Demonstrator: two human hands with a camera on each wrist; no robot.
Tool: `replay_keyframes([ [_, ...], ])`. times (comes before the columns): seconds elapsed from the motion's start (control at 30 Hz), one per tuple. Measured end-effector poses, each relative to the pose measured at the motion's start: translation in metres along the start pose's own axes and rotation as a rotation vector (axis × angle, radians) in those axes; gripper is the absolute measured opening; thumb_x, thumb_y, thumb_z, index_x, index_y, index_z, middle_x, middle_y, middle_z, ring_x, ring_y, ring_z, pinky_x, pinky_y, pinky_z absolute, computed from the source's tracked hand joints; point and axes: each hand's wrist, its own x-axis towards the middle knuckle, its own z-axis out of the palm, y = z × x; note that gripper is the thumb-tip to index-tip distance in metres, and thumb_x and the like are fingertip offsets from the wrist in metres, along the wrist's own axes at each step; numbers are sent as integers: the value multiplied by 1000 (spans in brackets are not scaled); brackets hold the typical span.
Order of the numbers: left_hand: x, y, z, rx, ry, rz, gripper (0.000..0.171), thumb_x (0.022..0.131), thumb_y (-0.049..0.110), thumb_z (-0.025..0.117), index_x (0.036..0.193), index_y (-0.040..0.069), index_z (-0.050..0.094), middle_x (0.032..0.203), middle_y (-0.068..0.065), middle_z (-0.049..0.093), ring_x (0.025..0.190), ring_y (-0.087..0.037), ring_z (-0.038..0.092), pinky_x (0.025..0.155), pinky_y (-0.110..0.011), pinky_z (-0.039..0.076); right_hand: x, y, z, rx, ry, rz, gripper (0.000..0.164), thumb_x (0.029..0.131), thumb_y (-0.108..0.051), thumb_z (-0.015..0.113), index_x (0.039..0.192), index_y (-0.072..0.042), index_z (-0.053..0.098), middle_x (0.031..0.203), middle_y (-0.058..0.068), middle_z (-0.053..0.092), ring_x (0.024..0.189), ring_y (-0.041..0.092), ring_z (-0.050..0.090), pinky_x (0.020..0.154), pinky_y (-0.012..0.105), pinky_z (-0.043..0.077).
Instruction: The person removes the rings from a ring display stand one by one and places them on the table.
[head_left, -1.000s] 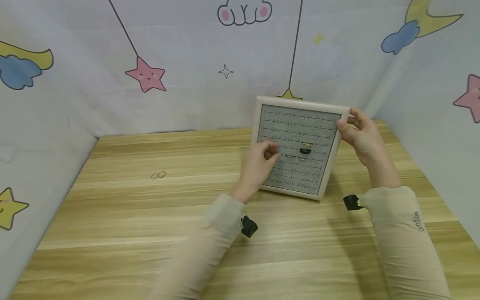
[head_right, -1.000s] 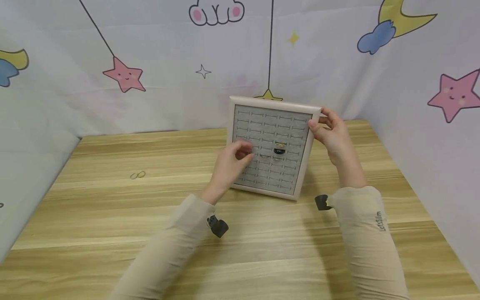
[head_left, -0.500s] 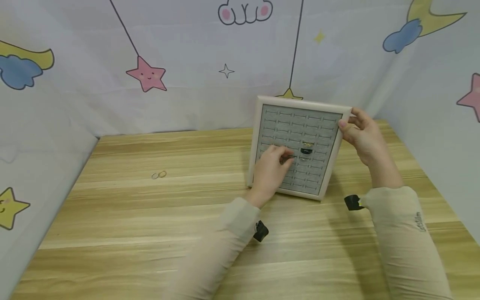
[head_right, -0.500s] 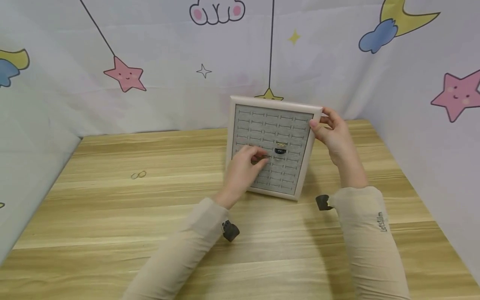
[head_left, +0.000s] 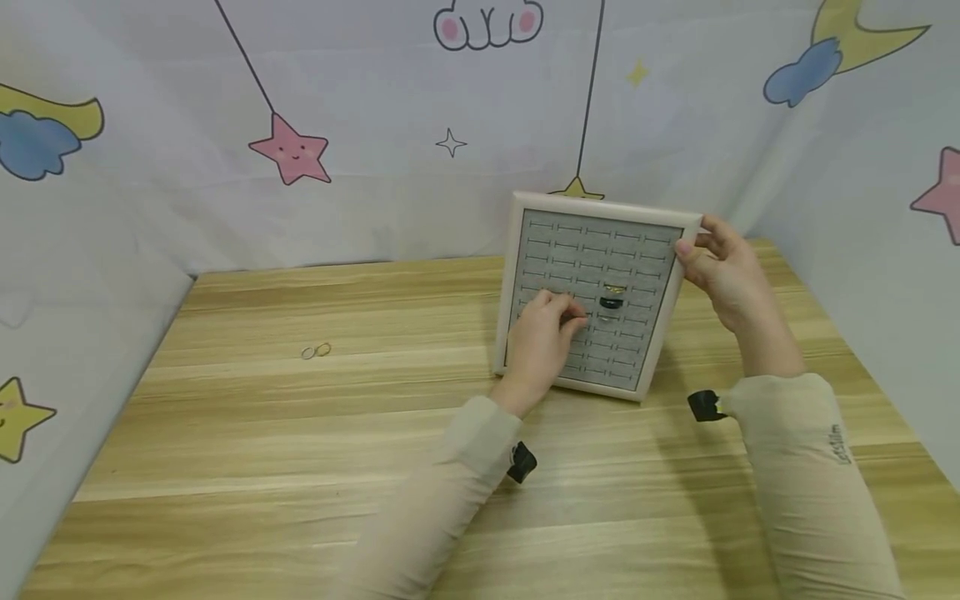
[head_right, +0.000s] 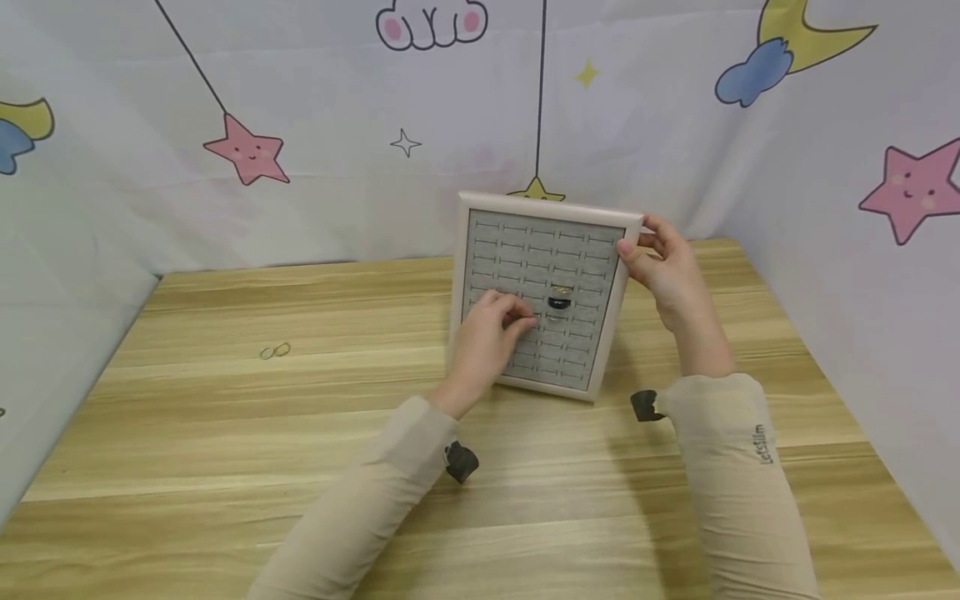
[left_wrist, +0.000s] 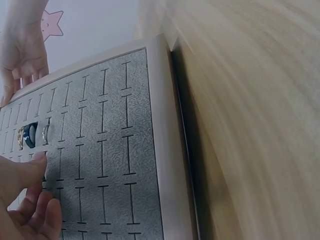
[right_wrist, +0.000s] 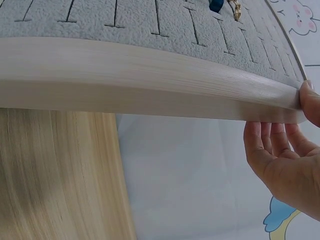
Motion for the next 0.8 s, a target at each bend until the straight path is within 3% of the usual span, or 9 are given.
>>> replay_keyframes([
  [0.23,1,-1,-5,-67,-55,-12,15,90,27,62,94,15,69,97,0,61,86,-12,58,70,-19,47,-1,1,-1,94,-23,-5,63,84,-19,69,139,-12,39,105,-4,51,86,2,57,76,11,51],
  [0.4,1,-4,-8,-140,-74,-15,16,89,27,63,94,13,69,98,-2,61,89,-13,59,76,-19,49,-1,1,0,90,-24,-10,61,85,-19,69,138,-12,40,105,-4,52,86,3,57,75,11,50],
  [0.6,1,-11,-21,-220,-38,-1,15,90,23,64,98,11,68,103,-2,66,95,-15,63,80,-22,52,-1,1,0,89,-20,-15,59,85,-19,69,136,-13,41,103,-5,53,84,1,58,76,12,51],
  [0.8,1,-26,-43,-217,21,-67,19,90,23,65,106,13,67,109,-2,66,96,-17,63,74,-29,53,-1,0,1,4,0,-10,63,88,-20,65,143,-12,35,105,-8,52,86,0,57,77,11,49],
])
